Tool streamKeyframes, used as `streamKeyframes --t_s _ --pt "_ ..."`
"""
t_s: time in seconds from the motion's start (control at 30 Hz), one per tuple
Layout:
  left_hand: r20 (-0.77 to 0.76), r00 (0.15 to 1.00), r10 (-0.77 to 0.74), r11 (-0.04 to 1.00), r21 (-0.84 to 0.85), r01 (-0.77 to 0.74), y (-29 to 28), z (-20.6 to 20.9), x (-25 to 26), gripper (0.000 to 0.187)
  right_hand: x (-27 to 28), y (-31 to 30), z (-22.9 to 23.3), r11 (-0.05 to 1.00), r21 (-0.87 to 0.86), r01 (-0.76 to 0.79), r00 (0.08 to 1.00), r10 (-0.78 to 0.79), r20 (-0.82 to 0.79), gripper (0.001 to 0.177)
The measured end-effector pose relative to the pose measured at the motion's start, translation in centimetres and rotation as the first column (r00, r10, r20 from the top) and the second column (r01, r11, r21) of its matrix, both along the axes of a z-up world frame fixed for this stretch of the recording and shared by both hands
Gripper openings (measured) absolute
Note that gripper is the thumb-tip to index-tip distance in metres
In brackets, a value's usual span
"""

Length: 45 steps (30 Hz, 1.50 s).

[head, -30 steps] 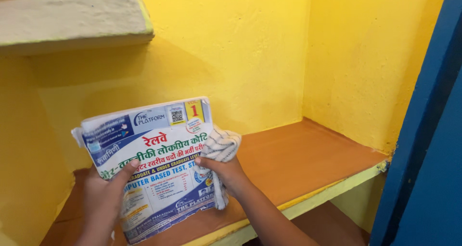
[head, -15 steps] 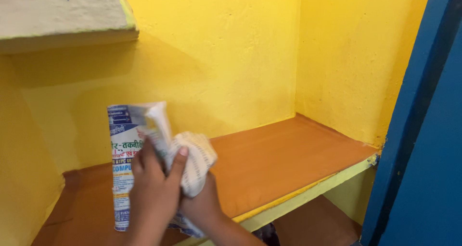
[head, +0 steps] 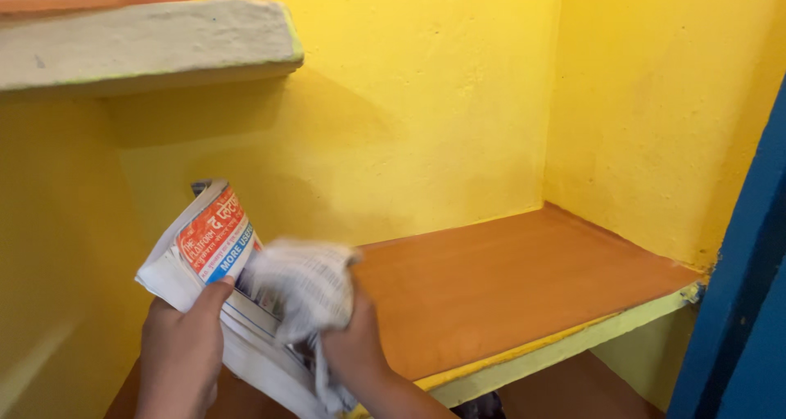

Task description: The person wipes a shelf with a cloth, retrieves a magazine and a textbook from a lower compartment, wipes both items with the cloth, and places them back on the shelf.

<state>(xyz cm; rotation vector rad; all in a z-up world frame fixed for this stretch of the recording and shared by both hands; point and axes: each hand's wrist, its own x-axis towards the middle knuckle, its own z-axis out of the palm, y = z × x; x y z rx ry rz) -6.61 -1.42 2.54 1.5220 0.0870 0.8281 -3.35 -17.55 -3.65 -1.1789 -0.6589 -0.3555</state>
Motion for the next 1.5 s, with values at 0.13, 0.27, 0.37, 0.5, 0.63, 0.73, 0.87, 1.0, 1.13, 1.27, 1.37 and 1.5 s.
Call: streamKeyframes --t_s 0.13,0.27,0.37,0.5,0.63,0.73,0.87,1.0,1.13,1.27,1.37,1.5 --pt "-0.032 0.997 -0.066 0.998 0.007 0.066 -0.2 -0.3 -0.1 0.037 -1.3 1.5 1.8 0.993 -0.105 0.062 0.996 -0.055 0.068 0.051" --pt "-0.056 0.998 -0.029 0.982 0.184 0.038 0.7 -0.1 -0.4 0.040 -3.4 2.0 4.2 0.990 -0.140 0.025 0.844 0.055 0.534 0.058" --pt "-0.064 0.998 -0.006 0.962 0.273 0.024 1.7 -0.3 -0.2 0.040 -0.7 3.3 5.5 0.975 -0.137 -0.173 0.926 0.208 0.316 0.063" --pt "-0.042 0.999 -0.022 0.966 0.257 0.032 2.2 -1.2 -0.1 0.039 5.8 5.7 5.0 0.952 -0.023 -0.306 0.949 0.303 -0.086 0.060" --pt "0.049 0.994 -0.093 0.987 0.133 0.086 2.3 -2.0 0.1 0.043 8.4 5.9 -0.8 0.886 0.093 -0.454 0.818 0.456 -0.351 0.066" --pt "0.074 0.990 -0.122 0.991 0.069 0.117 2.2 -2.5 0.3 0.042 7.5 5.0 -4.2 0.849 0.142 -0.510 0.732 0.514 -0.448 0.062" --pt "0.051 0.990 -0.134 0.990 0.047 0.131 1.3 -2.3 0.9 0.037 4.7 3.5 -1.2 0.891 0.159 -0.424 0.768 0.447 -0.459 0.056" --pt "0.011 0.999 -0.042 0.984 0.172 0.039 0.1 -2.4 0.7 0.035 2.7 2.9 4.0 0.926 0.107 -0.363 0.912 0.377 -0.163 0.049" --pt "0.084 0.988 -0.127 0.992 0.013 0.127 -0.9 -2.5 0.5 0.036 2.4 3.2 3.4 0.979 -0.077 -0.191 0.981 0.189 -0.040 0.056" --pt "0.064 0.985 -0.157 0.986 -0.053 0.161 -0.5 -2.3 -0.1 0.038 2.7 2.2 -0.1 0.969 -0.141 -0.203 0.907 0.132 -0.399 0.059" --pt "0.053 0.987 -0.154 0.987 -0.046 0.157 -0.4 -2.3 -0.2 0.038 2.7 1.1 -0.9 0.927 -0.250 -0.281 0.817 0.094 -0.568 0.065" --pt "0.097 0.985 -0.143 0.989 0.049 0.138 -0.7 -2.7 0.1 0.038 1.7 0.7 1.3 0.941 -0.149 -0.303 0.820 0.178 -0.544 0.059"
